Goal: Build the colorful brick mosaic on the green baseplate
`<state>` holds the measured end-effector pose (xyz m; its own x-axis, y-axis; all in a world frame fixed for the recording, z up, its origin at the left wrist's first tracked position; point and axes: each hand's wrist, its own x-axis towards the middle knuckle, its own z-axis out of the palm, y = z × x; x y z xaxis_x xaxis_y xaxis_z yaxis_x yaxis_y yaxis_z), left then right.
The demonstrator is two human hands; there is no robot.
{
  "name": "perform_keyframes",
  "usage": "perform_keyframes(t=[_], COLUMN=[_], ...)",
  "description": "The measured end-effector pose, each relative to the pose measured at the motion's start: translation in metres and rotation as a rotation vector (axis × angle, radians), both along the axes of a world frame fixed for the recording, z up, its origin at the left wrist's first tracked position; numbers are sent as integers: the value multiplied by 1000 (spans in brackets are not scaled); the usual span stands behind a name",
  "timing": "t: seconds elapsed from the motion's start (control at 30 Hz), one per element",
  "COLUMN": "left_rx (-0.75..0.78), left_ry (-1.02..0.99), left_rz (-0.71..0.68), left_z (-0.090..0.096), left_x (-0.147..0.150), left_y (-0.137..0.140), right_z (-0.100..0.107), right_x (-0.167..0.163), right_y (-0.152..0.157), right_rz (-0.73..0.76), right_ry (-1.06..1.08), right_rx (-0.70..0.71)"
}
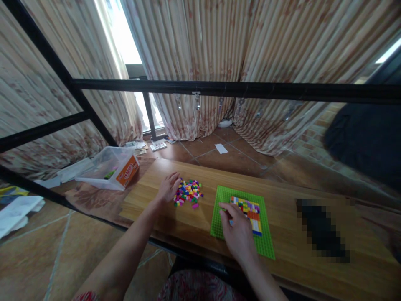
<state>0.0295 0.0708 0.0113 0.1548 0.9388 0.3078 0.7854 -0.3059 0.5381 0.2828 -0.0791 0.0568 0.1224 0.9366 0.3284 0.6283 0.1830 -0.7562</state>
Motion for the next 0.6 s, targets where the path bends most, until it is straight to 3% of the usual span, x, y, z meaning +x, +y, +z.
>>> perform_keyframes(t=[0.13,0.3,0.43,0.6], left_rx=[6,31,43,18], left_ry=[47,72,33,-39], left_rz=[-152,-239,-284,-297], left_z=[-1,-3,-3,0], left_x=[6,13,22,34], left_y=[6,-1,-12,-35], right_z=[-16,-42,-56,-61], right_x=[-39,-73,-81,-75], right_y=[54,114,120,101], right_rz=[41,100,202,250], right_ry=[-81,-129,-154,-100], right_rx=[-14,-55,-53,-30])
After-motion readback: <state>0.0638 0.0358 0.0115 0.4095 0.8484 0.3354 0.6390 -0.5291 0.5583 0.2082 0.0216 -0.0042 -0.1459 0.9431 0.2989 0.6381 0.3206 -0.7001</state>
